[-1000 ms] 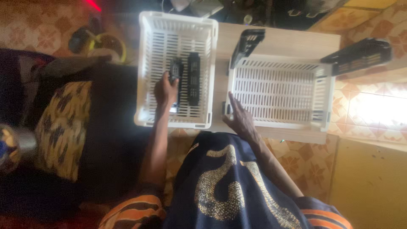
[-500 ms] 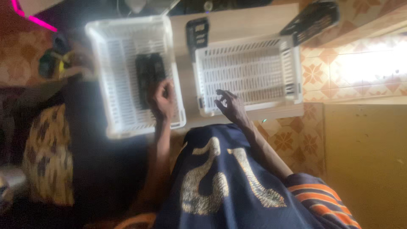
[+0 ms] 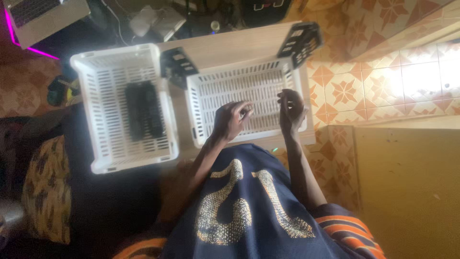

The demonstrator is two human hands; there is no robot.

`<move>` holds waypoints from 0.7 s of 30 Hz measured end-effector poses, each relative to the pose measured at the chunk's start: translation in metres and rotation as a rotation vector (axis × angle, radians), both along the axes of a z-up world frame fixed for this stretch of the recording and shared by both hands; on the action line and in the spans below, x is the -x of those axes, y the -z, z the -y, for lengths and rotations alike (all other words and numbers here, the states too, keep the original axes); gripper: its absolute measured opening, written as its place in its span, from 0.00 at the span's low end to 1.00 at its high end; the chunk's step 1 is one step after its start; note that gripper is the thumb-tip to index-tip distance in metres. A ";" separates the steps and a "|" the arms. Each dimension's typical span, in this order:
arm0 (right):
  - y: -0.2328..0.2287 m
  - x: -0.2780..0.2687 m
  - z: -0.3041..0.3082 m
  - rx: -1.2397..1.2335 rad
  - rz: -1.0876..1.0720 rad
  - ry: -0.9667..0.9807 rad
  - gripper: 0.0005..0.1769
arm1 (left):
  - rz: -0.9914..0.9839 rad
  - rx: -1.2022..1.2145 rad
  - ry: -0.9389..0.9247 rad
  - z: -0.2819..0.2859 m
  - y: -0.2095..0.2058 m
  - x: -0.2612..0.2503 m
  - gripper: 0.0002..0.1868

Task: The person repeatedly picks up black plastic battery components from a white basket, inspects them, and places them into a second white basket. The person handles the components one at a time, turning them over and moving them between baskets.

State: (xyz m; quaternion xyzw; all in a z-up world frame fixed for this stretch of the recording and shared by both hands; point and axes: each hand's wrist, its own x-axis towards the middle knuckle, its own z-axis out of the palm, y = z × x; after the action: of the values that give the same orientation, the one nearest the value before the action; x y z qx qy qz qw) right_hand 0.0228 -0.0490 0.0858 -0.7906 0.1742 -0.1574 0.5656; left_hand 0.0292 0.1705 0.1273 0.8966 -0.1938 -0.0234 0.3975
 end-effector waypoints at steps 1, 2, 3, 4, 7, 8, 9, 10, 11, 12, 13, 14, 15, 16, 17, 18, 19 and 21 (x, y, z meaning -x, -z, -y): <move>-0.001 -0.005 0.011 0.051 -0.035 0.039 0.06 | -0.007 0.001 -0.006 0.015 0.000 -0.007 0.16; -0.001 -0.008 0.019 0.070 0.030 0.065 0.06 | -0.015 0.002 -0.012 0.029 0.002 -0.015 0.21; 0.000 -0.011 0.028 0.091 0.099 0.094 0.06 | -0.019 0.005 -0.017 0.046 0.005 -0.024 0.26; 0.002 -0.015 0.038 0.113 0.167 0.122 0.07 | -0.062 -0.025 -0.036 0.063 0.011 -0.032 0.31; 0.008 -0.028 0.064 0.346 0.149 0.025 0.17 | -0.158 -0.076 -0.074 0.107 0.039 -0.062 0.45; 0.011 -0.028 0.070 0.237 -0.014 -0.021 0.20 | -0.172 -0.067 -0.080 0.119 0.052 -0.074 0.51; 0.012 -0.023 0.075 0.126 -0.183 -0.075 0.23 | -0.194 -0.057 -0.092 0.130 0.064 -0.079 0.57; 0.013 -0.017 0.077 0.014 -0.350 -0.129 0.25 | -0.214 -0.070 -0.128 0.139 0.076 -0.081 0.61; 0.012 -0.015 0.078 0.111 -0.281 -0.120 0.24 | -0.225 -0.081 -0.166 0.147 0.085 -0.089 0.64; 0.011 -0.011 0.076 0.207 -0.212 -0.112 0.23 | -0.235 -0.092 -0.203 0.153 0.092 -0.095 0.67; 0.009 -0.007 0.076 0.303 -0.144 -0.110 0.22 | -0.256 -0.101 -0.218 0.158 0.098 -0.100 0.70; 0.006 -0.004 0.080 0.255 -0.198 -0.145 0.23 | -0.277 -0.111 -0.232 0.161 0.102 -0.104 0.72; 0.003 0.004 0.084 0.205 -0.256 -0.183 0.24 | -0.303 -0.122 -0.248 0.163 0.104 -0.104 0.74; 0.001 0.008 0.087 0.154 -0.315 -0.220 0.26 | -0.319 -0.125 -0.246 0.164 0.105 -0.102 0.75; 0.000 0.004 0.091 0.099 -0.315 -0.198 0.25 | -0.330 -0.129 -0.243 0.166 0.105 -0.101 0.76; -0.002 -0.001 0.095 0.044 -0.314 -0.177 0.25 | -0.340 -0.133 -0.240 0.169 0.102 -0.101 0.77; -0.004 -0.009 0.098 -0.012 -0.313 -0.154 0.25 | -0.356 -0.198 -0.237 0.172 0.099 -0.102 0.78; -0.010 -0.029 0.107 -0.001 -0.147 -0.170 0.28 | -0.389 -0.325 -0.232 0.180 0.092 -0.103 0.81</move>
State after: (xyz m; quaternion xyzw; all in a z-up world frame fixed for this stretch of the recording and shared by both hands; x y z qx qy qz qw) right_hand 0.0517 -0.1556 0.0955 -0.8116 0.1477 -0.0505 0.5629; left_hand 0.1325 -0.0093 0.0356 0.9435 -0.0037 -0.1800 0.2783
